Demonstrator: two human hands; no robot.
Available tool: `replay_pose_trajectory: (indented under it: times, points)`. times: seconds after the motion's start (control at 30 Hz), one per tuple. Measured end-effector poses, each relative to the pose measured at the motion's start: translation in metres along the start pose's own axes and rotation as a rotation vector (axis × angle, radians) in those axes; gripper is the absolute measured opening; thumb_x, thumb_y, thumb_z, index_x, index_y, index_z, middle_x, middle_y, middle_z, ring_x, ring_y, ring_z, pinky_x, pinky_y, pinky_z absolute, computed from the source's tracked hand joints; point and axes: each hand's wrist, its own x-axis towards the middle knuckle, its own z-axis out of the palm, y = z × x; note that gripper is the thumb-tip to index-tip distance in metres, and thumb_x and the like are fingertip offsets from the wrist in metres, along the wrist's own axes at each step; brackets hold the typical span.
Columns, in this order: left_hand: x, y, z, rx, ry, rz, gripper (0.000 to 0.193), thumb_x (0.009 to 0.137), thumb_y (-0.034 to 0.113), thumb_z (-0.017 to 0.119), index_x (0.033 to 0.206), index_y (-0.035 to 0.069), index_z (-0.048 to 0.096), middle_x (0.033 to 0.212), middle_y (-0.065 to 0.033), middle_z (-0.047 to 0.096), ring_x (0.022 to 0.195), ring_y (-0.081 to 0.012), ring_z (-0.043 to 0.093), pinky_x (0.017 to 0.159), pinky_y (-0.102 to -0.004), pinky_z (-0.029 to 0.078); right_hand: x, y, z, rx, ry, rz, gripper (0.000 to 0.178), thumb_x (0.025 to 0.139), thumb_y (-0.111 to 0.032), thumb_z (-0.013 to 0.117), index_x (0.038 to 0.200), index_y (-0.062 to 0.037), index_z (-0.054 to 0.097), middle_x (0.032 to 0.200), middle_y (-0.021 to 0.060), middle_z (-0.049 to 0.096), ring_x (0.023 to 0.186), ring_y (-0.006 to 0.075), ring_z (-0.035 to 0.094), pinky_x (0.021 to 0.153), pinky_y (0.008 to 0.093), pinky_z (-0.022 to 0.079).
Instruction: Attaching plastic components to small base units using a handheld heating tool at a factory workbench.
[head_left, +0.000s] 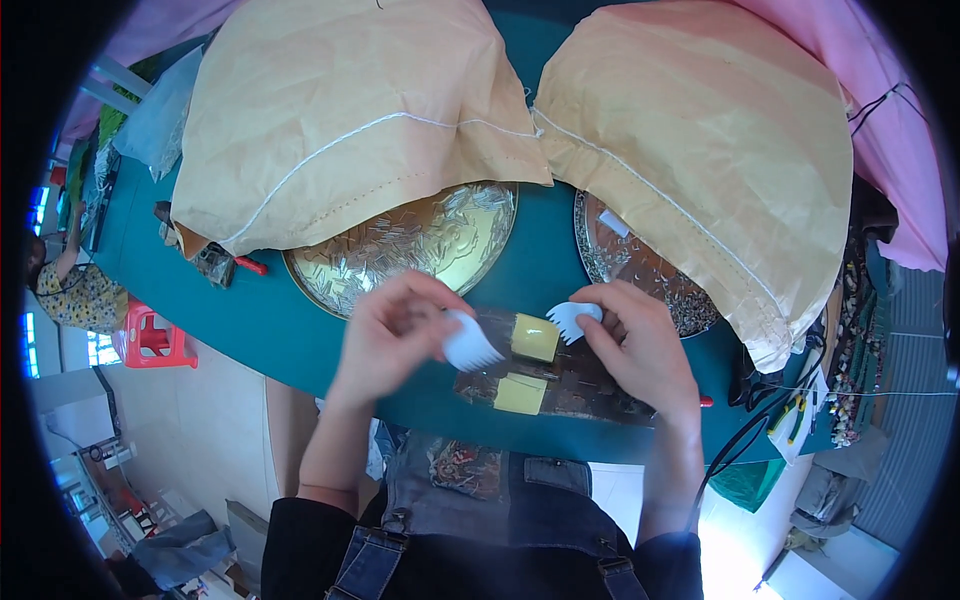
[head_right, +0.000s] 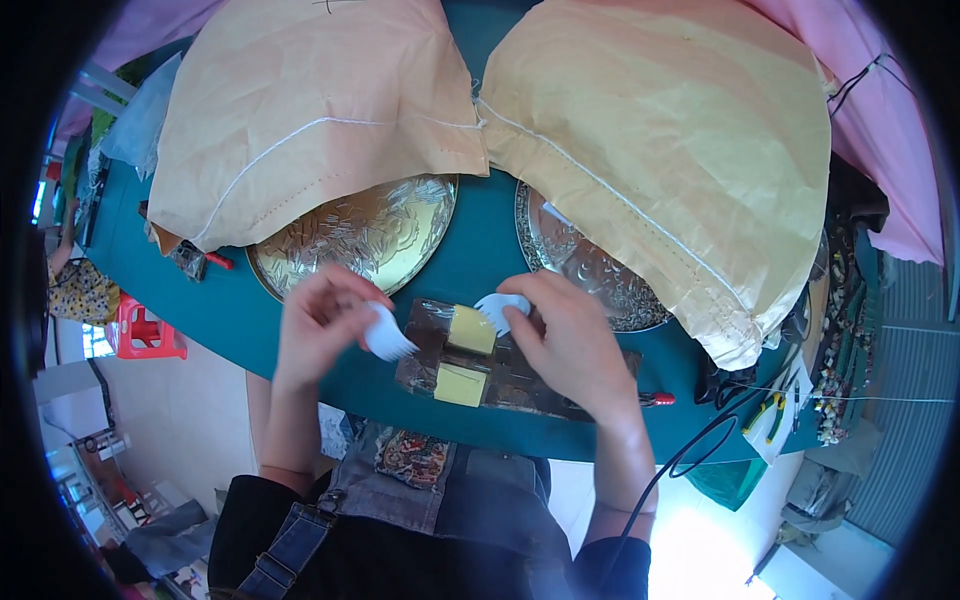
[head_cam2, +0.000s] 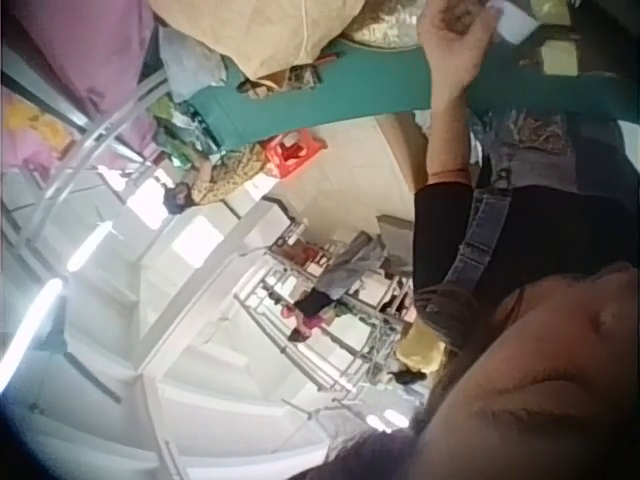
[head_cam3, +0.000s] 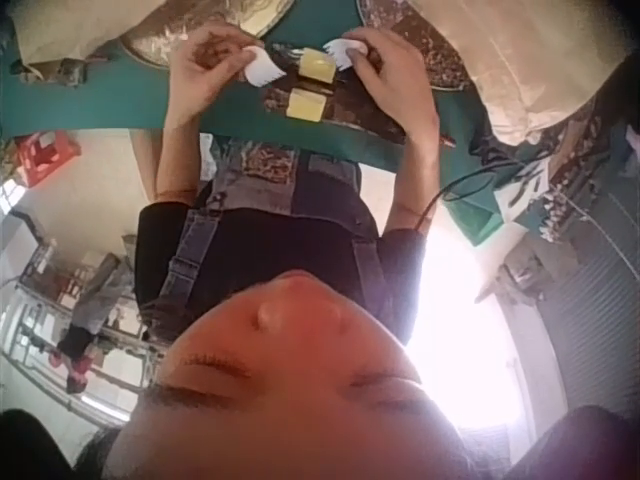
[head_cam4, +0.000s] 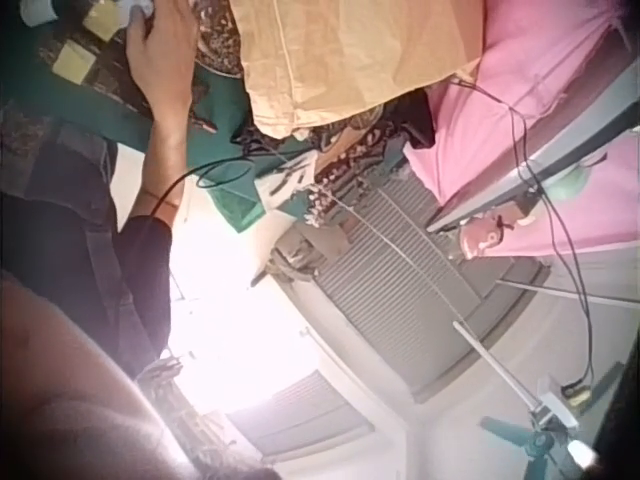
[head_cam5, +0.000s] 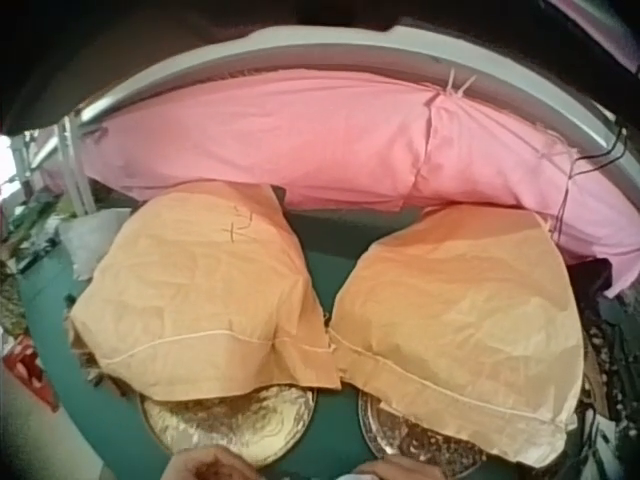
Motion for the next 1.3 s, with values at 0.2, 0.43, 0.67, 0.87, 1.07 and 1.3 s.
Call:
replay_pose_trajectory:
  times: [0.2,0.43,0.67,0.87,1.07,1.3]
  points:
    - [-0.011,-0.021,0.048,0.703,-0.26,0.611,0.025,0.075,-0.003,0.078,0.097,0.008,0.074,0.098,-0.0019,0.075,0.085,-0.0193,0.067,0.075,-0.0332,0.052,-0.007,0.001,0.023,0.019,0.16,-0.074,0.021,0.088,-0.004,0.072,0.11,-0.0049,0.07,0.088,0.0098,0.061,0.068,0.0249,0.064,0.064,0.0359,0.052]
    - [-0.016,-0.033,0.058,1.187,-0.264,0.873,0.029,0.075,0.011,0.072,0.104,0.01,0.071,0.101,0.0003,0.066,0.096,-0.0191,0.06,0.085,-0.0357,0.048,-0.015,0.0,0.038,0.01,0.203,-0.065,0.024,0.085,-0.003,0.074,0.109,-0.0045,0.069,0.085,0.0097,0.06,0.067,0.0262,0.063,0.063,0.0369,0.052]
    - [-0.015,-0.064,0.053,0.923,-0.073,0.769,0.028,0.075,0.01,0.077,0.102,0.01,0.07,0.109,-0.0029,0.066,0.106,-0.0245,0.06,0.091,-0.0429,0.046,-0.018,0.003,0.045,-0.009,0.281,-0.167,0.022,0.081,-0.001,0.078,0.1,-0.0053,0.067,0.084,0.008,0.063,0.07,0.025,0.066,0.061,0.037,0.053]
    - [-0.013,-0.074,0.053,0.921,-0.09,0.798,0.029,0.07,0.009,0.084,0.096,0.011,0.071,0.11,-0.0033,0.068,0.106,-0.0279,0.062,0.09,-0.0457,0.047,-0.021,0.003,0.051,-0.001,0.328,-0.227,0.022,0.08,0.001,0.079,0.1,-0.0038,0.072,0.089,0.0105,0.07,0.075,0.0257,0.07,0.067,0.0342,0.057]
    - [-0.019,-0.083,0.05,0.755,-0.014,0.67,0.051,0.068,0.003,0.085,0.114,0.009,0.063,0.113,-0.0104,0.066,0.105,-0.0325,0.063,0.092,-0.0475,0.047,-0.029,0.005,0.059,0.001,0.241,-0.257,0.025,0.081,0.0,0.078,0.105,-0.004,0.073,0.096,0.0138,0.074,0.087,0.0287,0.074,0.074,0.0363,0.059]
    - [-0.018,-0.085,0.048,0.723,-0.039,0.623,0.062,0.068,0.0,0.083,0.123,0.004,0.056,0.115,-0.0145,0.065,0.105,-0.0358,0.062,0.092,-0.0466,0.047,-0.033,0.002,0.057,0.027,0.069,-0.245,0.025,0.089,-0.002,0.07,0.114,-0.003,0.067,0.1,0.0146,0.074,0.093,0.0316,0.074,0.084,0.0397,0.06]
